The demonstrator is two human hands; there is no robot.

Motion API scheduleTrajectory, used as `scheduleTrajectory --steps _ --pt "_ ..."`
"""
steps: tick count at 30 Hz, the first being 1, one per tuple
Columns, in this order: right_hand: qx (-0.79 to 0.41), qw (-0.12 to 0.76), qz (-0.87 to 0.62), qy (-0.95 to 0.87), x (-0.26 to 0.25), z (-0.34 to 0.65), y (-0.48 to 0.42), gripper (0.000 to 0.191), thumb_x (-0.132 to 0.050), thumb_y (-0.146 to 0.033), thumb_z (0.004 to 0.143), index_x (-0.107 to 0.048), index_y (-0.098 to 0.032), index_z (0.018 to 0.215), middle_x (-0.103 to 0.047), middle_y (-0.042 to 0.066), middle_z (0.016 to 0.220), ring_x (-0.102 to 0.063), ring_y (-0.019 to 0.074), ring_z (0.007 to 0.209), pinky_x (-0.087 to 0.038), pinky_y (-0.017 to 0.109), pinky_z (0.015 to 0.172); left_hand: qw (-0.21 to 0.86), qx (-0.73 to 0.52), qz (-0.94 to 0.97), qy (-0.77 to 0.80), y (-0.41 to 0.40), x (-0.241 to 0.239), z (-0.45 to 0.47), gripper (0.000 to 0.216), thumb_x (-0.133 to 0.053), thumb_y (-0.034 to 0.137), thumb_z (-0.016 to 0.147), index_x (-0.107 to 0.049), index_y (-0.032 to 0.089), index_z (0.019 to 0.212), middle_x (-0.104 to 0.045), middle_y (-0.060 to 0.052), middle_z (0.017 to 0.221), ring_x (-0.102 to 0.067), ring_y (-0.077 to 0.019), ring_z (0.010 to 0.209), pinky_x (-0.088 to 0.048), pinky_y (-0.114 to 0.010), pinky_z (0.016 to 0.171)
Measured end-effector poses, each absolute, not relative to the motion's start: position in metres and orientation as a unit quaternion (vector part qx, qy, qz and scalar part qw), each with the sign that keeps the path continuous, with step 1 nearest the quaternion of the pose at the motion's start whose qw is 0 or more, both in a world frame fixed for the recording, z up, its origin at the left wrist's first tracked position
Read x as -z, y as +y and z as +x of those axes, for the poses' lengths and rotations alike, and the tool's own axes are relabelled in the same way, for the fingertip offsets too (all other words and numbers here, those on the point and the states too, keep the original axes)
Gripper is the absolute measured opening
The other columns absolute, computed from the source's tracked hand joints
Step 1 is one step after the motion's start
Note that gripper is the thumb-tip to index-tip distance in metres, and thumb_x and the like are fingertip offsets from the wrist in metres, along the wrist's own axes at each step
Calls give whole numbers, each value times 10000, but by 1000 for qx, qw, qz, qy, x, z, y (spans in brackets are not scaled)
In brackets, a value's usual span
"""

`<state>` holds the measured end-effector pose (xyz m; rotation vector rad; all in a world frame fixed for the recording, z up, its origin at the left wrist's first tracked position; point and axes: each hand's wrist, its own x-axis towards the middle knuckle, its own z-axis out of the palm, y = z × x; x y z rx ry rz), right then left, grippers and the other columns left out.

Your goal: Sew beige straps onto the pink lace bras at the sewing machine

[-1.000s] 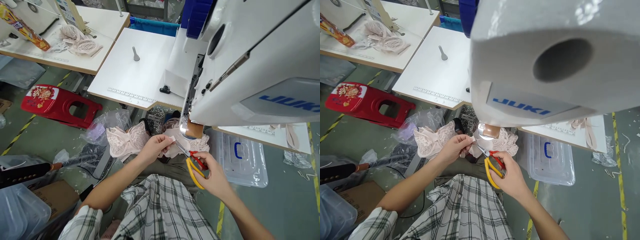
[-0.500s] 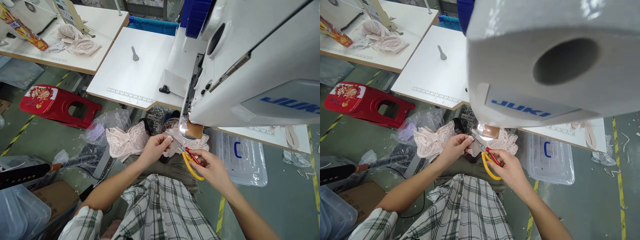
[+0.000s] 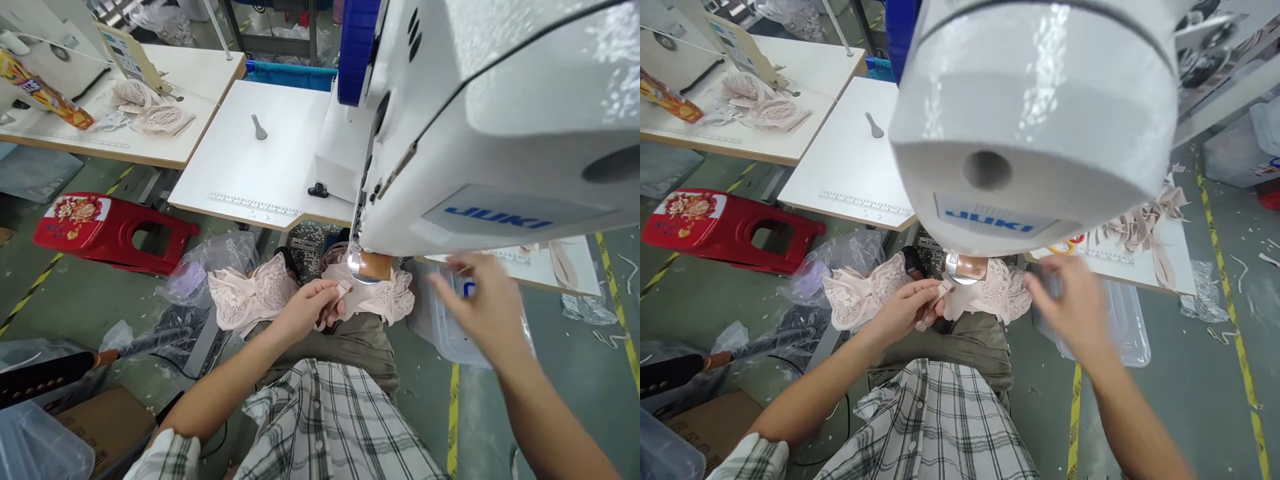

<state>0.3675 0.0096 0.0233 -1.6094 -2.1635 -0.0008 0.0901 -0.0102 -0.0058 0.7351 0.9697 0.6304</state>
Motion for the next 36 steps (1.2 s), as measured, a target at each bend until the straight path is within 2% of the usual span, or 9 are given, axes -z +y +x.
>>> scheduleTrajectory --steps 5,10,12,16,19,24,28,31,36 --pt "-142 195 -341 -909 12 310 -21 312 -374 -270 1036 -673 -209 1105 -739 97 992 -697 203 876 -548 310 705 777 -87 470 409 -6 -9 94 208 -490 332 888 -585 170 799 -648 9 669 -462 -76 436 -375 -218 453" --pt "-280 263 -590 -710 21 332 -9 224 -567 -384 934 -640 -216 805 -665 38 694 -609 183 613 -425 284 542 474 -288 623 551 -26 19 96 292 -507 395 933 -658 171 1044 -700 -82 900 -646 -196 828 -517 -333 769" --pt "-411 357 -654 -526 16 338 -9 316 -671 -500 837 -569 -222 725 -582 -9 602 -532 151 535 -385 267 500 534 -326 579 523 -43 42 104 466 -567 514 915 -611 172 1230 -699 -105 973 -662 -217 885 -522 -377 835" --pt "-672 460 -541 -210 2 314 -24 439 -841 -550 623 -599 -216 774 -607 -28 665 -547 122 572 -469 248 535 836 -285 353 308 -81 78 141 1113 -597 819 755 -129 268 1600 -668 -157 1234 -703 -273 1029 -532 -453 910" --pt "-755 445 -453 -163 -9 294 -41 427 -870 -511 636 -639 -208 828 -643 -14 751 -591 113 643 -522 235 614 793 -395 331 324 -98 79 156 1124 -427 934 734 -54 336 1610 -479 -157 1509 -537 -351 1342 -483 -531 1035" --pt "-733 438 -387 -347 -32 302 -37 301 -694 -509 861 -624 -219 822 -578 -19 706 -541 113 603 -485 240 566 469 -502 680 254 -86 46 128 1128 -535 902 708 -108 369 1606 -427 -151 1545 -434 -436 1418 -449 -582 1080" --pt "-461 437 -494 -595 -34 309 -1 132 -630 -339 876 -666 -220 832 -617 45 887 -587 189 843 -503 317 727 306 -450 770 333 -50 20 111 842 -407 710 932 -119 314 1617 -507 -178 1475 -558 -392 1307 -479 -565 1039" --pt "-301 448 -554 -633 -22 303 22 130 -645 -270 774 -579 -217 675 -559 49 871 -543 192 811 -489 332 710 248 -346 801 422 -31 13 112 718 -382 569 996 -220 230 1608 -565 -190 1425 -655 -328 1152 -530 -473 987" --pt "-456 474 -551 -514 -1 295 34 118 -613 -322 768 -554 -233 817 -574 27 866 -524 174 744 -485 319 667 193 -205 816 505 -26 12 115 625 -507 497 981 -405 254 1548 -735 -93 1109 -710 -227 895 -592 -324 839"
